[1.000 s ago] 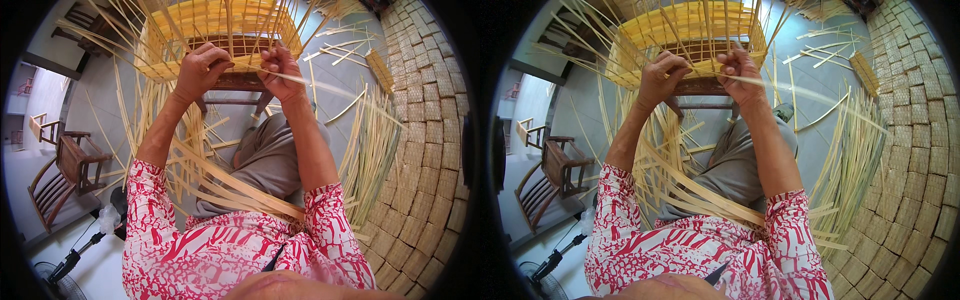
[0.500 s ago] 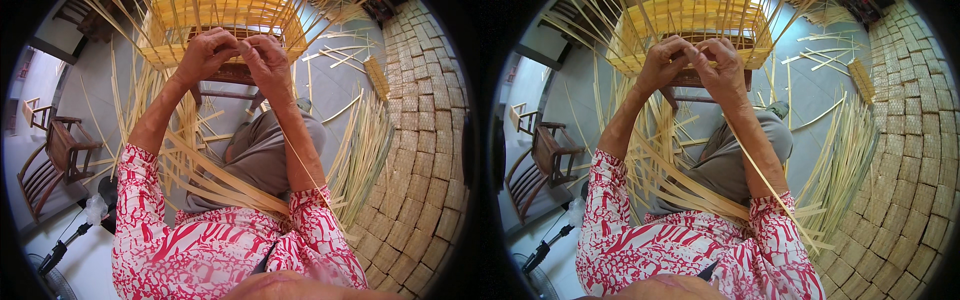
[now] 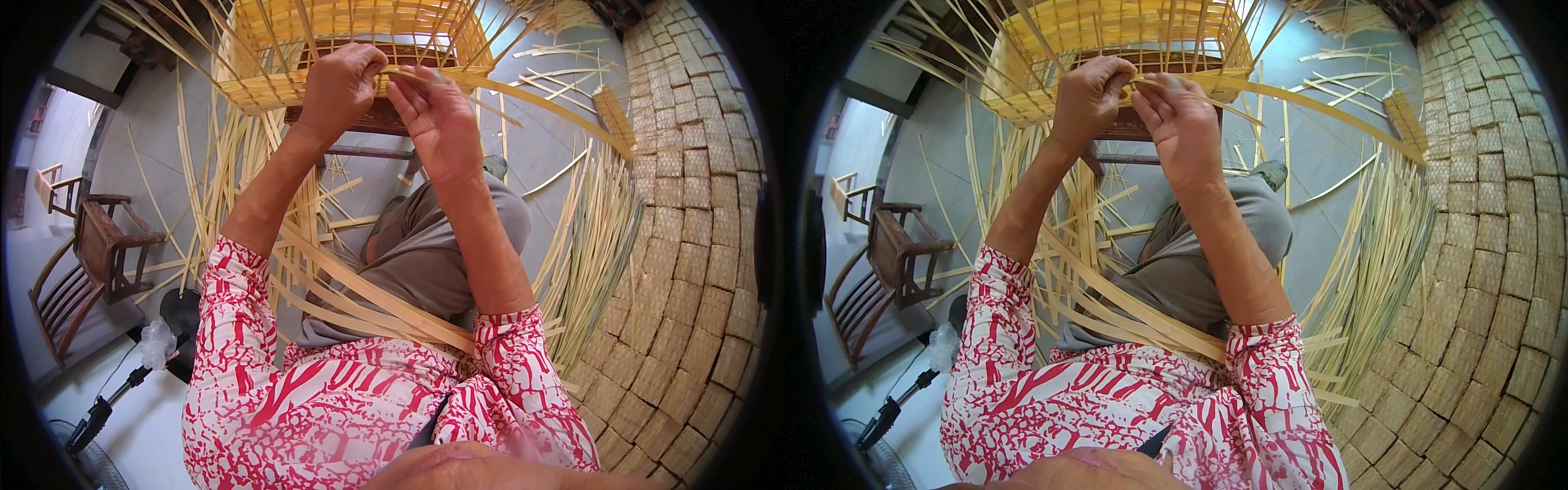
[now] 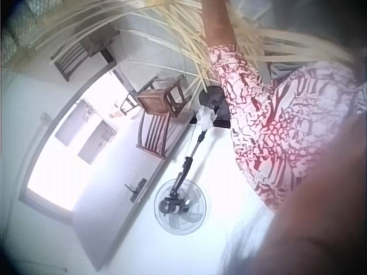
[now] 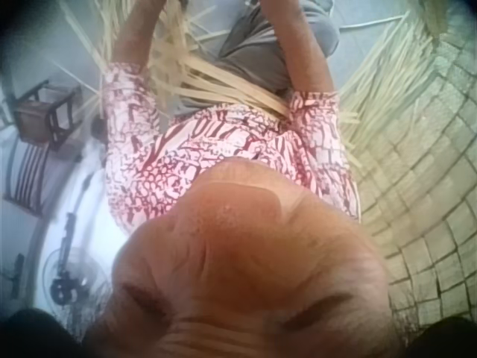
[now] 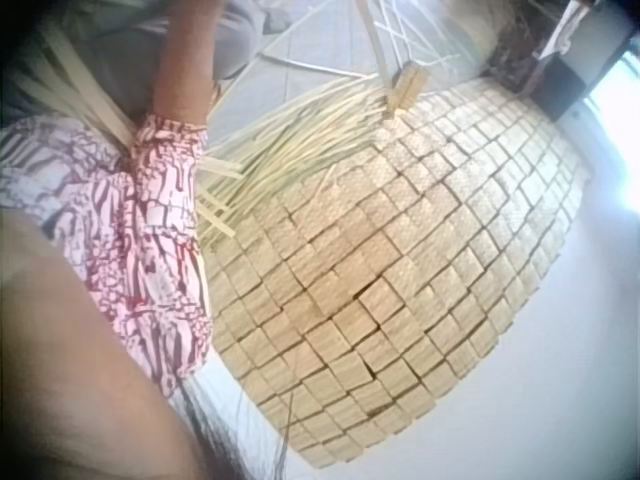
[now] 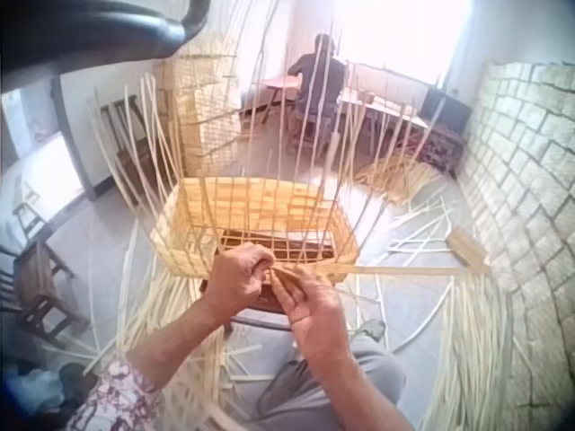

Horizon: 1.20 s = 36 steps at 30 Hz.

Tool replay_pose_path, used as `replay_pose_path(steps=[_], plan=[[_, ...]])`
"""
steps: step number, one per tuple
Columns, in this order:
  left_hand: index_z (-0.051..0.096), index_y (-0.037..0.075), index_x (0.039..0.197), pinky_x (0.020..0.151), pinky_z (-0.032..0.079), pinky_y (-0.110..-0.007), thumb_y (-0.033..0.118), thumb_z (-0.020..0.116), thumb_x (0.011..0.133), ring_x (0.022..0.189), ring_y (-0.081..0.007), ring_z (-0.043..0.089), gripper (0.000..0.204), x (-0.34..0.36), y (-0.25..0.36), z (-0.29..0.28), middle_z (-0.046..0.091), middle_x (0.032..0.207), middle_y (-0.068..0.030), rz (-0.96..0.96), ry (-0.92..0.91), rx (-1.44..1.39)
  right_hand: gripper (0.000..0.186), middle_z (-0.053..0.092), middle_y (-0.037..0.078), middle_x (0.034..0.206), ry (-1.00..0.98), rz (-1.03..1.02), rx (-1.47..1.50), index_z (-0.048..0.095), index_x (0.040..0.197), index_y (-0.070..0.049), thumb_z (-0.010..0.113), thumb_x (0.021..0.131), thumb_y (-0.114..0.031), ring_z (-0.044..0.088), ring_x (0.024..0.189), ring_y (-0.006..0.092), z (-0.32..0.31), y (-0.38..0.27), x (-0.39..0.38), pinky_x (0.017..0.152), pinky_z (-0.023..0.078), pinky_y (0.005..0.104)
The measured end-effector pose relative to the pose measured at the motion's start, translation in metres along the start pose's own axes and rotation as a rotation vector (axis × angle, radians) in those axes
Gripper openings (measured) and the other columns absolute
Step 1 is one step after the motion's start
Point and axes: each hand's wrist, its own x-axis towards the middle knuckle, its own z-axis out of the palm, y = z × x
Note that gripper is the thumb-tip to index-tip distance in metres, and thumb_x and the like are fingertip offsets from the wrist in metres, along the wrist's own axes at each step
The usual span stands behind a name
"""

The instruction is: The person weaves a basket by hand, interlacing thin strips of bamboo or rattan through a pre-formed frame. The person sits on a chair and works on the basket placed on a small wooden stool, continuously threading and tightening the strips.

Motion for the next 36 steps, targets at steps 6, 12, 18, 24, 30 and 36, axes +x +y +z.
replay_pose_path(steps=[6, 12, 18, 24, 30, 36], plan=[[0.055, 0.001, 0.132, 0.084, 0.057, -0.043, -0.001, 0.061, 0.089, 0.102, -0.0374, 0.069, 0.043, -0.010, 0.011, -0.002, 0.069, 0.114, -0.0196, 0.051, -0.030, 0.125, 0.027, 0.068, 0.010, 0.109, 0.092, 0.129, -0.278, 0.059, 0.126, -0.003, 0.059, 0.099, -0.006, 0.066, 0.101, 0.0202, -0.003, -0.017, -0.011, 0.090, 0.055, 0.0335], [0.051, 0.009, 0.137, 0.068, 0.060, -0.033, 0.005, 0.066, 0.094, 0.093, -0.0234, 0.073, 0.046, -0.030, 0.017, -0.009, 0.067, 0.120, -0.0127, 0.125, 0.204, -0.122, 0.032, 0.062, 0.008, 0.095, 0.544, 0.231, 0.186, 0.054, 0.125, -0.007, 0.039, 0.098, 0.002, 0.062, 0.083, 0.0238, -0.082, -0.046, 0.020, 0.082, 0.056, 0.0412], [0.068, 0.007, 0.117, 0.075, 0.059, -0.039, 0.007, 0.071, 0.091, 0.086, -0.0316, 0.070, 0.027, 0.012, 0.039, 0.037, 0.068, 0.107, -0.0125, 0.234, -0.055, 0.294, 0.020, 0.064, 0.012, 0.095, 0.550, 0.058, 0.347, 0.056, 0.119, -0.007, 0.044, 0.103, -0.005, 0.063, 0.085, 0.0254, -0.101, -0.067, 0.051, 0.084, 0.058, 0.0446], [0.072, 0.006, 0.093, 0.064, 0.055, -0.036, 0.009, 0.076, 0.084, 0.072, -0.0274, 0.067, 0.010, 0.022, 0.031, 0.031, 0.067, 0.086, -0.0086, 0.183, -0.007, 0.000, 0.015, 0.066, 0.014, 0.091, 0.510, 0.070, 0.607, 0.056, 0.097, -0.003, 0.057, 0.102, -0.017, 0.067, 0.075, 0.0250, -0.086, -0.054, 0.042, 0.067, 0.063, 0.0390], [0.070, 0.006, 0.093, 0.071, 0.053, -0.038, 0.009, 0.076, 0.083, 0.081, -0.0299, 0.065, 0.012, 0.033, 0.027, 0.016, 0.065, 0.086, -0.0098, 0.149, -0.177, -0.181, 0.032, 0.072, 0.011, 0.105, -0.136, -0.021, -0.124, 0.063, 0.123, -0.005, 0.067, 0.099, -0.026, 0.067, 0.084, 0.0136, -0.045, -0.064, 0.047, 0.069, 0.058, 0.0260], [0.069, 0.005, 0.093, 0.072, 0.052, -0.039, 0.009, 0.075, 0.083, 0.083, -0.0312, 0.064, 0.012, 0.037, 0.026, 0.016, 0.064, 0.086, -0.0104, 0.185, -0.206, -0.145, 0.039, 0.064, 0.004, 0.109, -0.288, -0.334, -0.632, 0.064, 0.127, -0.006, 0.075, 0.093, -0.023, 0.059, 0.092, 0.0139, -0.016, -0.057, 0.033, 0.088, 0.054, 0.0321]])
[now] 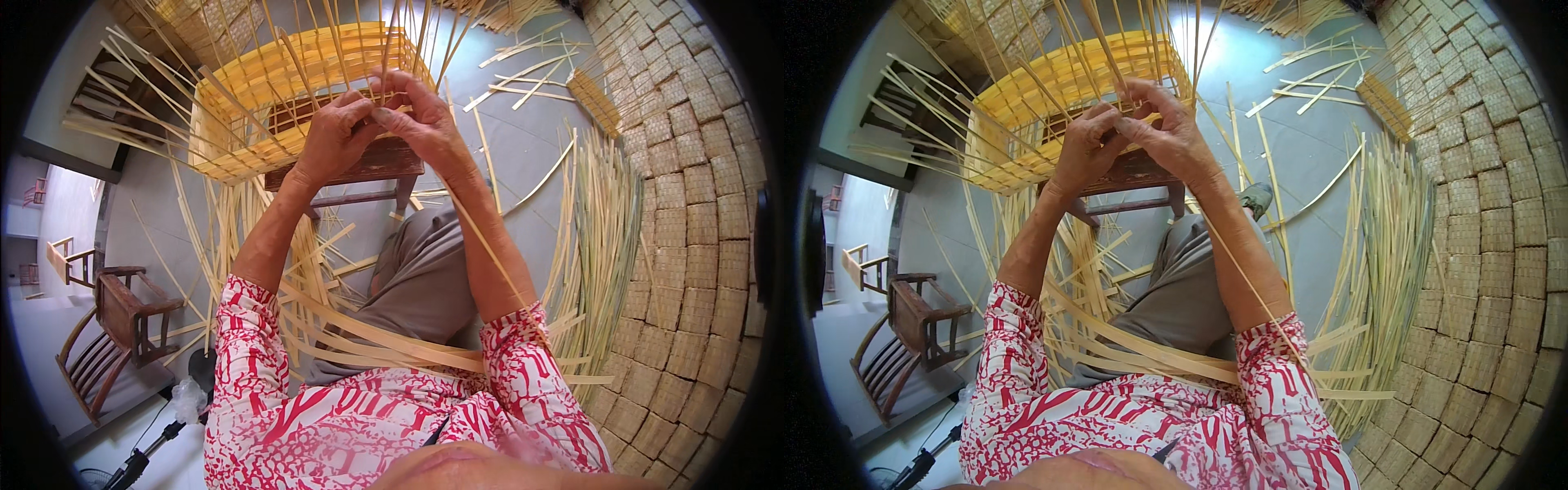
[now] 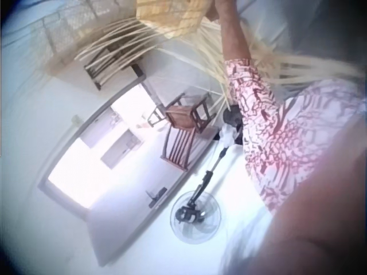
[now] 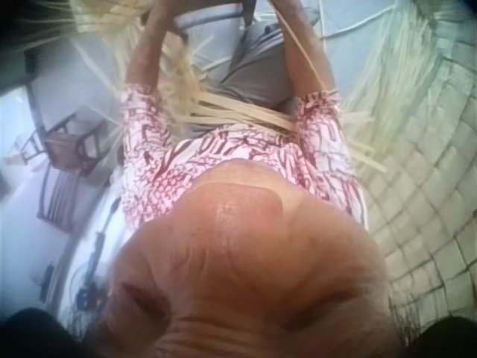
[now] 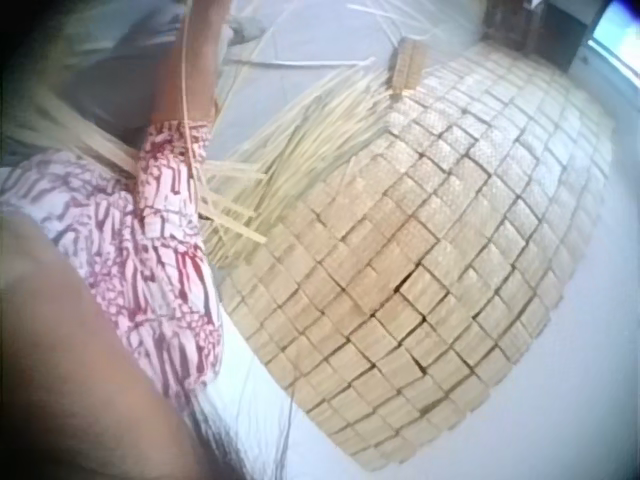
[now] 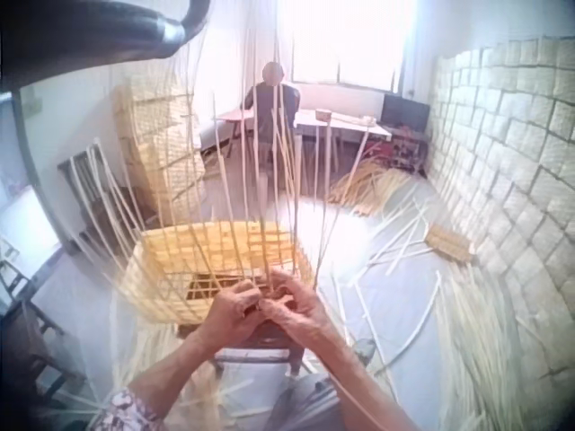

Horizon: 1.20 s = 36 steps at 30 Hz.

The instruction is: The person weaves a basket by hand, interlacing thin strips of bamboo or rattan through a pre-formed frame. The person sits on a chair and works on the basket placed on a small wooden stool, continuously threading and tightening the strips.

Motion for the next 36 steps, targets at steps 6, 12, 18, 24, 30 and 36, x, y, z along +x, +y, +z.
replay_pose_path(steps=[6, 12, 18, 24, 30, 36], plan=[[0.068, 0.005, 0.091, 0.070, 0.051, -0.038, 0.006, 0.075, 0.083, 0.080, -0.0284, 0.064, 0.011, 0.002, -0.002, 0.002, 0.064, 0.083, -0.0099, -0.039, -0.014, -0.108, 0.024, 0.062, 0.007, 0.085, 0.245, -0.290, -0.415, 0.067, 0.088, -0.001, 0.070, 0.095, -0.024, 0.058, 0.080, 0.0175, 0.006, 0.000, -0.003, 0.074, 0.047, 0.0312], [0.068, 0.005, 0.088, 0.070, 0.052, -0.036, 0.006, 0.076, 0.083, 0.078, -0.0269, 0.064, 0.009, 0.002, -0.009, 0.007, 0.064, 0.082, -0.0090, -0.056, -0.005, -0.149, 0.023, 0.062, 0.009, 0.100, 0.586, -0.113, -0.238, 0.065, 0.109, 0.002, 0.055, 0.094, -0.010, 0.057, 0.085, 0.0190, 0.000, 0.003, -0.001, 0.080, 0.048, 0.0355], [0.068, 0.002, 0.091, 0.070, 0.050, -0.031, 0.002, 0.076, 0.084, 0.075, -0.0197, 0.060, 0.010, 0.000, -0.013, 0.006, 0.062, 0.085, -0.0060, -0.034, -0.004, -0.200, 0.059, 0.056, 0.015, 0.130, 0.534, -0.171, -0.506, 0.046, 0.146, -0.003, 0.056, 0.088, -0.009, 0.053, 0.105, 0.0213, -0.015, -0.002, 0.012, 0.093, 0.047, 0.0351], [0.069, 0.002, 0.090, 0.070, 0.052, -0.031, 0.004, 0.077, 0.084, 0.077, -0.0186, 0.065, 0.010, -0.001, -0.014, 0.004, 0.064, 0.083, -0.0061, -0.044, -0.024, -0.245, 0.062, 0.054, 0.014, 0.130, 0.471, -0.174, -0.450, 0.049, 0.144, -0.004, 0.056, 0.083, -0.004, 0.050, 0.106, 0.0203, -0.018, -0.008, 0.014, 0.089, 0.048, 0.0343], [0.069, 0.002, 0.089, 0.067, 0.052, -0.030, 0.005, 0.077, 0.085, 0.072, -0.0162, 0.064, 0.009, 0.003, -0.020, 0.008, 0.064, 0.080, -0.0049, -0.141, 0.037, -0.352, 0.030, 0.059, 0.008, 0.113, 0.669, -0.085, -0.089, 0.059, 0.122, -0.004, 0.058, 0.093, -0.010, 0.053, 0.095, 0.0162, -0.026, -0.008, 0.011, 0.086, 0.050, 0.0348], [0.068, 0.004, 0.092, 0.062, 0.048, -0.029, 0.010, 0.072, 0.092, 0.069, -0.0143, 0.060, 0.007, 0.016, -0.022, 0.037, 0.062, 0.080, -0.0030, -0.260, 0.301, -0.035, 0.023, 0.060, 0.007, 0.106, 0.976, 0.053, 0.776, 0.060, 0.107, -0.004, 0.046, 0.105, -0.022, 0.054, 0.091, 0.0177, -0.026, -0.004, -0.008, 0.089, 0.048, 0.0376]])
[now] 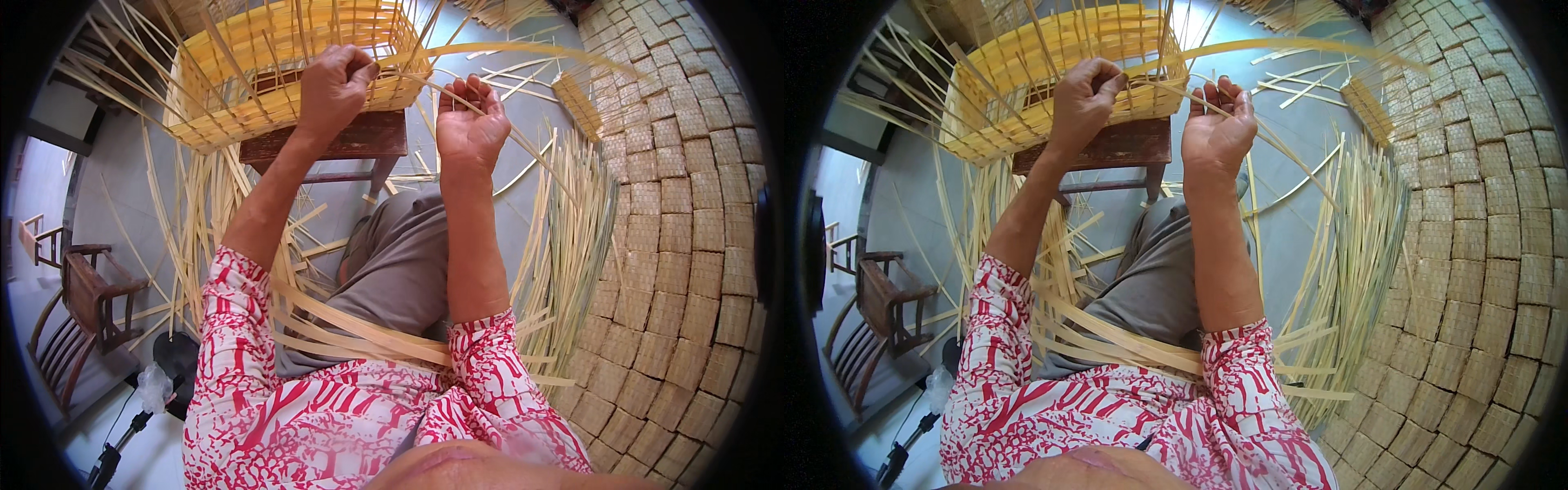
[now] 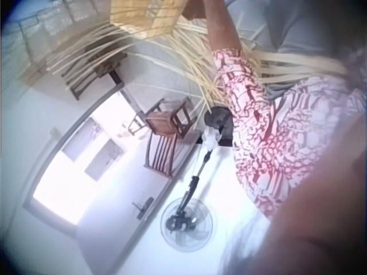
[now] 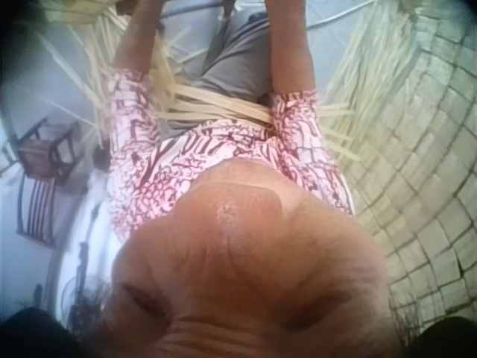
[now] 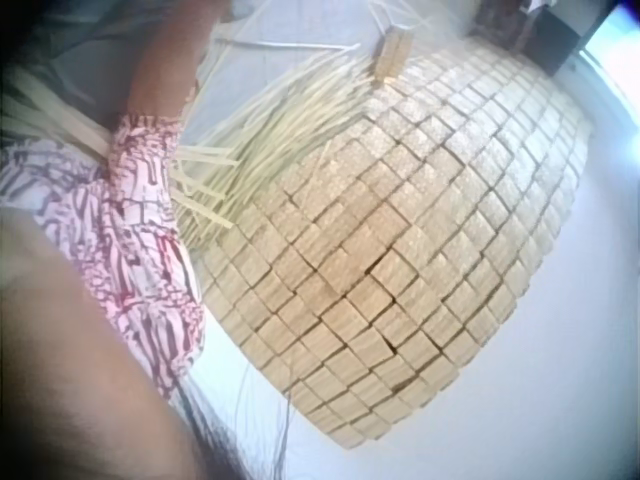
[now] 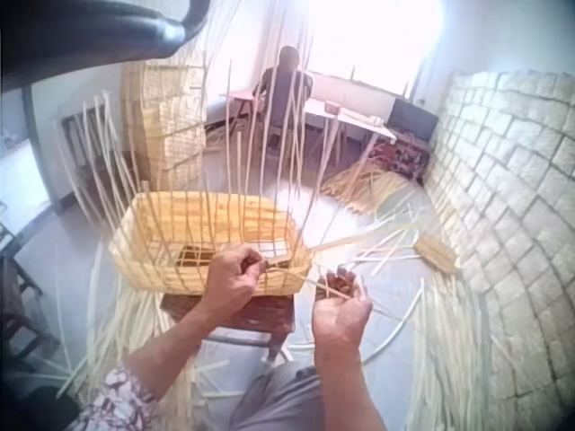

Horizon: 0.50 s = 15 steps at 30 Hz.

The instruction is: The person weaves a basket by hand, interlacing thin strips of bamboo or rattan through a pre-formed frame. The person sits on a chair and works on the basket placed on a small wooden stool, continuously threading and tightening the strips.

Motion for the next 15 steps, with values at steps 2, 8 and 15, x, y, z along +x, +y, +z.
replay_pose_path(steps=[2, 8, 15], plan=[[0.069, 0.004, 0.092, 0.063, 0.050, -0.035, 0.008, 0.069, 0.091, 0.070, -0.0237, 0.063, 0.004, 0.001, -0.002, 0.010, 0.064, 0.084, -0.0076, 0.122, 0.042, 0.172, 0.022, 0.061, 0.007, 0.108, -0.051, -0.048, -0.090, 0.060, 0.107, -0.004, 0.047, 0.105, -0.021, 0.055, 0.093, 0.0180, 0.000, 0.003, -0.006, 0.089, 0.047, 0.0377], [0.069, 0.006, 0.102, 0.070, 0.054, -0.044, 0.007, 0.064, 0.090, 0.080, -0.0360, 0.067, 0.013, -0.001, -0.006, 0.010, 0.068, 0.090, -0.0136, 0.216, -0.138, 0.488, 0.093, 0.054, 0.014, 0.137, -0.457, -0.444, -0.676, 0.037, 0.150, -0.004, 0.081, 0.083, -0.052, 0.053, 0.124, 0.0251, 0.009, 0.005, -0.017, 0.106, 0.041, 0.0416], [0.067, 0.004, 0.104, 0.069, 0.055, -0.043, 0.014, 0.065, 0.092, 0.079, -0.0361, 0.069, 0.016, -0.007, -0.010, -0.071, 0.069, 0.084, -0.0179, 0.137, -0.270, 0.226, 0.062, 0.061, 0.017, 0.133, -0.654, -1.184, -1.616, 0.053, 0.140, -0.006, 0.075, 0.089, -0.033, 0.054, 0.128, 0.0326, -0.008, -0.008, -0.005, 0.106, 0.039, 0.0454]])
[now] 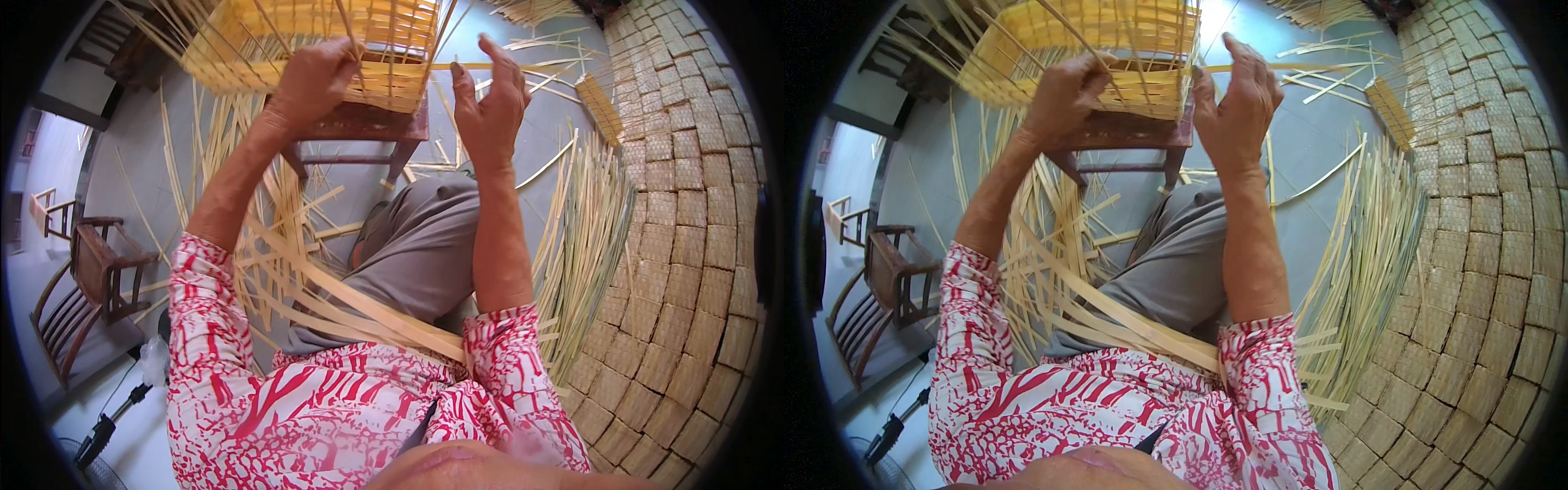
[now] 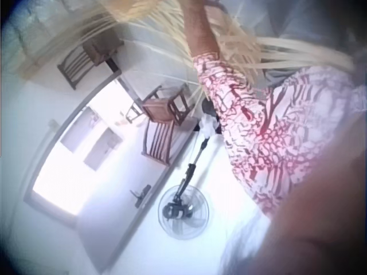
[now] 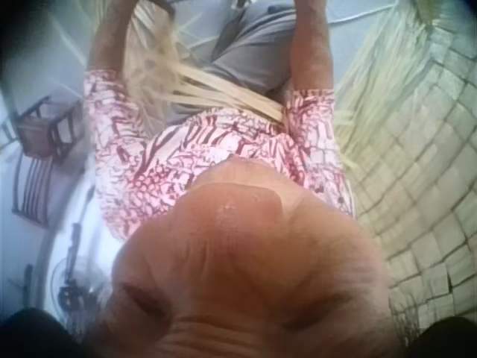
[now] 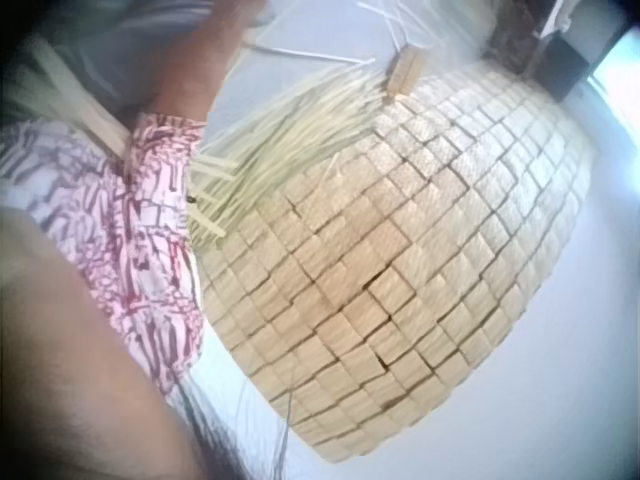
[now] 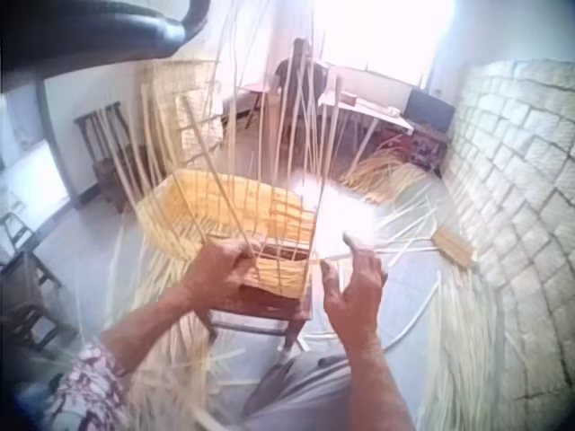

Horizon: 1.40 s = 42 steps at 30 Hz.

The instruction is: The person weaves a basket by hand, interlacing thin strips of bamboo or rattan through a pre-formed frame. The person sits on a chair and works on the basket placed on a small wooden stool, continuously threading and tightening the strips.

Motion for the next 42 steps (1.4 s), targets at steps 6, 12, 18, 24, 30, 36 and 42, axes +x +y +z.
replay_pose_path(steps=[6, 12, 18, 24, 30, 36, 42], plan=[[0.066, 0.004, 0.122, 0.073, 0.056, -0.029, 0.007, 0.068, 0.096, 0.083, -0.0130, 0.071, 0.027, -0.033, -0.030, -0.037, 0.073, 0.088, -0.0085, -0.014, -0.069, -0.049, 0.017, 0.071, 0.009, 0.084, -0.378, -0.063, 0.010, 0.069, 0.095, -0.013, 0.062, 0.097, -0.028, 0.069, 0.089, 0.0329, 0.012, -0.023, -0.015, 0.084, 0.048, 0.0458], [0.064, 0.004, 0.121, 0.074, 0.056, -0.032, 0.008, 0.073, 0.091, 0.085, -0.0180, 0.072, 0.031, -0.044, -0.011, -0.025, 0.071, 0.097, -0.0085, -0.109, 0.198, -0.291, 0.008, 0.071, 0.010, 0.080, -0.506, 0.048, 0.095, 0.066, 0.100, -0.015, 0.062, 0.097, -0.021, 0.070, 0.077, 0.0348, 0.008, -0.036, -0.022, 0.064, 0.052, 0.0463], [0.065, 0.009, 0.126, 0.080, 0.059, -0.030, 0.002, 0.071, 0.092, 0.093, -0.0168, 0.073, 0.036, -0.061, 0.020, -0.013, 0.069, 0.119, -0.0098, 0.220, 0.221, -0.019, 0.009, 0.071, 0.012, 0.080, -0.543, 0.058, 0.125, 0.067, 0.103, -0.016, 0.061, 0.096, -0.017, 0.070, 0.077, 0.0362, 0.003, -0.035, -0.021, 0.064, 0.052, 0.0472], [0.067, 0.005, 0.106, 0.075, 0.057, -0.038, 0.008, 0.070, 0.089, 0.085, -0.0332, 0.069, 0.018, -0.035, 0.022, 0.009, 0.069, 0.096, -0.0119, 0.241, -0.019, 0.002, 0.008, 0.070, 0.014, 0.079, -0.511, 0.027, 0.183, 0.068, 0.100, -0.016, 0.062, 0.094, -0.018, 0.069, 0.076, 0.0380, 0.006, -0.037, -0.022, 0.065, 0.053, 0.0493], [0.067, 0.004, 0.101, 0.074, 0.056, -0.036, 0.006, 0.073, 0.085, 0.084, -0.0316, 0.069, 0.017, -0.020, 0.027, -0.010, 0.068, 0.092, -0.0113, 0.249, -0.209, -0.012, 0.010, 0.069, 0.015, 0.079, -0.512, -0.068, 0.121, 0.068, 0.099, -0.011, 0.063, 0.095, -0.020, 0.068, 0.075, 0.0386, 0.007, -0.039, -0.026, 0.064, 0.053, 0.0471], [0.070, 0.004, 0.104, 0.075, 0.056, -0.034, 0.007, 0.073, 0.087, 0.085, -0.0250, 0.070, 0.017, -0.027, 0.027, -0.016, 0.071, 0.097, -0.0078, 0.268, -0.289, -0.043, 0.017, 0.067, 0.018, 0.078, -0.588, -0.049, 0.217, 0.059, 0.085, -0.006, 0.063, 0.091, -0.021, 0.068, 0.079, 0.0393, 0.003, -0.035, -0.022, 0.068, 0.052, 0.0491], [0.071, 0.002, 0.105, 0.074, 0.056, -0.032, 0.007, 0.073, 0.088, 0.083, -0.0240, 0.071, 0.018, -0.035, 0.022, -0.023, 0.072, 0.097, -0.0094, 0.309, -0.324, -0.054, 0.029, 0.065, 0.015, 0.074, -0.554, -0.152, 0.177, 0.059, 0.083, -0.008, 0.065, 0.095, -0.033, 0.067, 0.072, 0.0383, 0.007, -0.025, -0.023, 0.062, 0.051, 0.0477]])
